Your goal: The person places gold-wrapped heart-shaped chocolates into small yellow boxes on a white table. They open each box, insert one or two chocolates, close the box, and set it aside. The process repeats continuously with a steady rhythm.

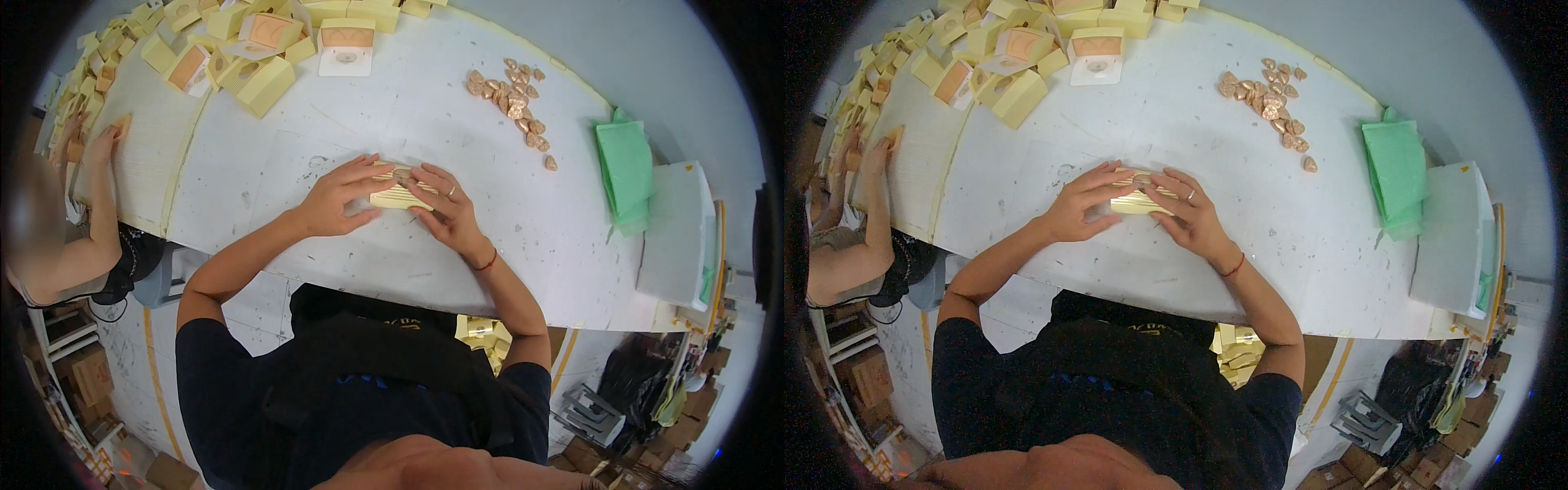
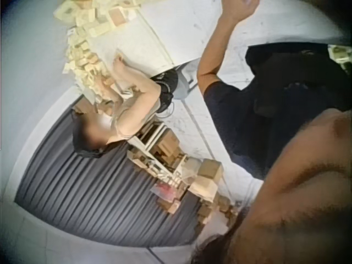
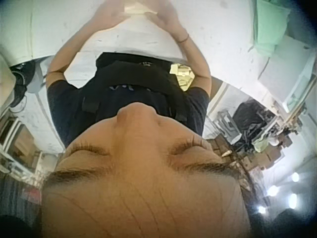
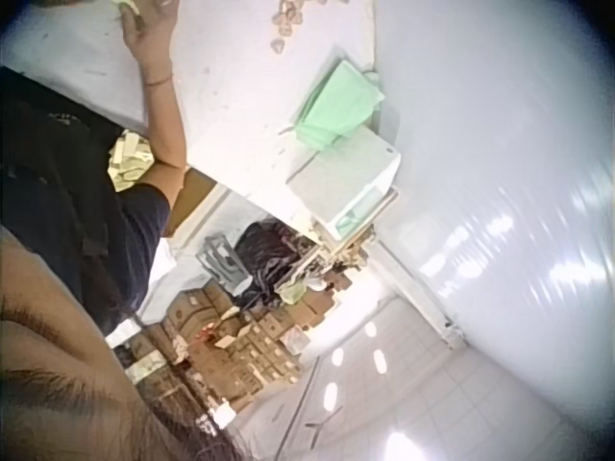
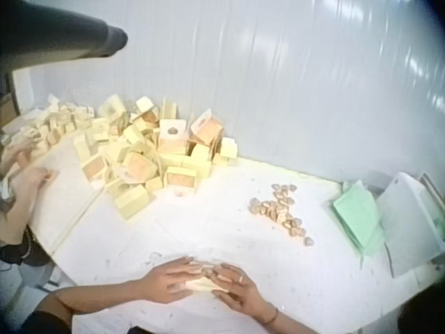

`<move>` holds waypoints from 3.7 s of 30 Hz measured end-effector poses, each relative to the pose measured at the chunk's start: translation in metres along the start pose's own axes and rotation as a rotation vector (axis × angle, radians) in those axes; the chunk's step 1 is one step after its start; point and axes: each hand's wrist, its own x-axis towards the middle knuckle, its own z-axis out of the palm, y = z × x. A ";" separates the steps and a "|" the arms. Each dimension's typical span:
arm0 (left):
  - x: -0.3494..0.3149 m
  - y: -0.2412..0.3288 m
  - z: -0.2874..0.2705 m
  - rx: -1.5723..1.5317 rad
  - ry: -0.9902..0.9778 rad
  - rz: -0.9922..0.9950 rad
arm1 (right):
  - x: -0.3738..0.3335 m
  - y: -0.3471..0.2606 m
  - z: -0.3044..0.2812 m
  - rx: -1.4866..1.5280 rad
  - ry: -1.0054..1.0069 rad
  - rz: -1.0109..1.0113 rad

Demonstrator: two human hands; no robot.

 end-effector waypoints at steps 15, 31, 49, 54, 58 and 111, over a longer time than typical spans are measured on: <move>0.001 -0.006 0.012 0.369 0.187 0.196 | -0.004 0.004 -0.002 -0.051 0.009 -0.031; 0.005 -0.009 0.013 0.185 -0.019 0.058 | -0.007 0.001 -0.001 -0.073 0.030 -0.024; -0.016 0.012 0.010 0.466 0.160 0.301 | -0.018 -0.022 -0.015 -0.491 -0.143 -0.119; 0.004 0.014 0.002 0.279 0.054 0.158 | 0.018 -0.030 0.007 -0.296 -0.108 -0.019; 0.025 -0.030 -0.065 0.426 0.550 -0.172 | -0.016 -0.053 -0.016 -0.508 -0.290 0.088; -0.021 0.033 0.037 0.087 0.314 -0.392 | 0.049 -0.028 0.026 0.370 -0.099 0.391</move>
